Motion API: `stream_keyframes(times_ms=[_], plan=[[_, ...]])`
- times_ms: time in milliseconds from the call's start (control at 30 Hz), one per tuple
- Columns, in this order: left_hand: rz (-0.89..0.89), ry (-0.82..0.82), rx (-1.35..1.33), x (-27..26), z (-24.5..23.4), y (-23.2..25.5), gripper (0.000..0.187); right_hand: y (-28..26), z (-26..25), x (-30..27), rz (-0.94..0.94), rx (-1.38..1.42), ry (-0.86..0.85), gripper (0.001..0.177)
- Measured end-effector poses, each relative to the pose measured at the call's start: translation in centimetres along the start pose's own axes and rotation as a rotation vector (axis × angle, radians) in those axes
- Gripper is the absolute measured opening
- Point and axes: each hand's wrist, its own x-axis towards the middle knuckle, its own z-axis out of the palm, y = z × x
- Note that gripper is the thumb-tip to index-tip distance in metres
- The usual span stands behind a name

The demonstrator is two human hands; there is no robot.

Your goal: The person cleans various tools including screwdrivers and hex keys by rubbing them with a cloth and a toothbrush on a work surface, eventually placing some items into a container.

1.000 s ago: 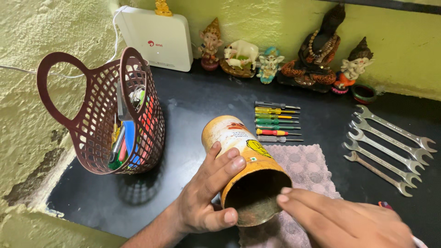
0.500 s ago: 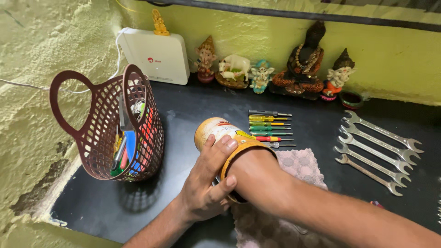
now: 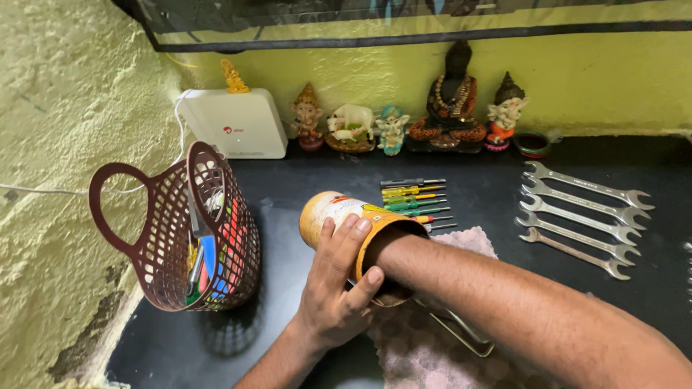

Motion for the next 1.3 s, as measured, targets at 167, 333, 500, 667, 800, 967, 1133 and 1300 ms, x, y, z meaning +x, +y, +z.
stream_keyframes(times_ms=[167,333,500,667,800,967,1133,1300], plan=[[-0.015,-0.003,0.001,0.0,0.1,-0.3,0.085,0.3,0.6,0.9,-0.007,-0.057,-0.01,0.033],[-0.04,0.012,0.024,-0.2,-0.1,-1.0,0.092,0.8,1.3,1.7,-0.02,-0.116,-0.005,0.038],[-0.05,0.016,0.05,-0.2,-0.2,-2.0,0.106,0.8,0.9,0.6,-0.07,-0.137,0.439,0.042],[-0.078,0.046,0.103,-0.6,0.0,-3.5,0.111,0.5,-3.0,-1.4,0.158,0.085,0.48,0.016],[-0.096,0.095,0.147,-0.9,-0.2,-4.7,0.11,0.0,-5.7,-4.1,0.012,0.176,0.911,0.019],[-0.132,0.129,0.149,-0.7,-0.5,-5.7,0.116,0.5,-7.2,-7.7,0.164,0.59,1.064,0.014],[-0.181,0.175,0.111,-0.2,-0.4,-7.4,0.116,2.9,-5.0,-12.3,0.487,0.662,0.727,0.02],[-0.338,0.184,0.166,-0.8,-0.2,-9.3,0.123,4.9,-1.6,-15.8,0.589,0.356,0.1,0.027]])
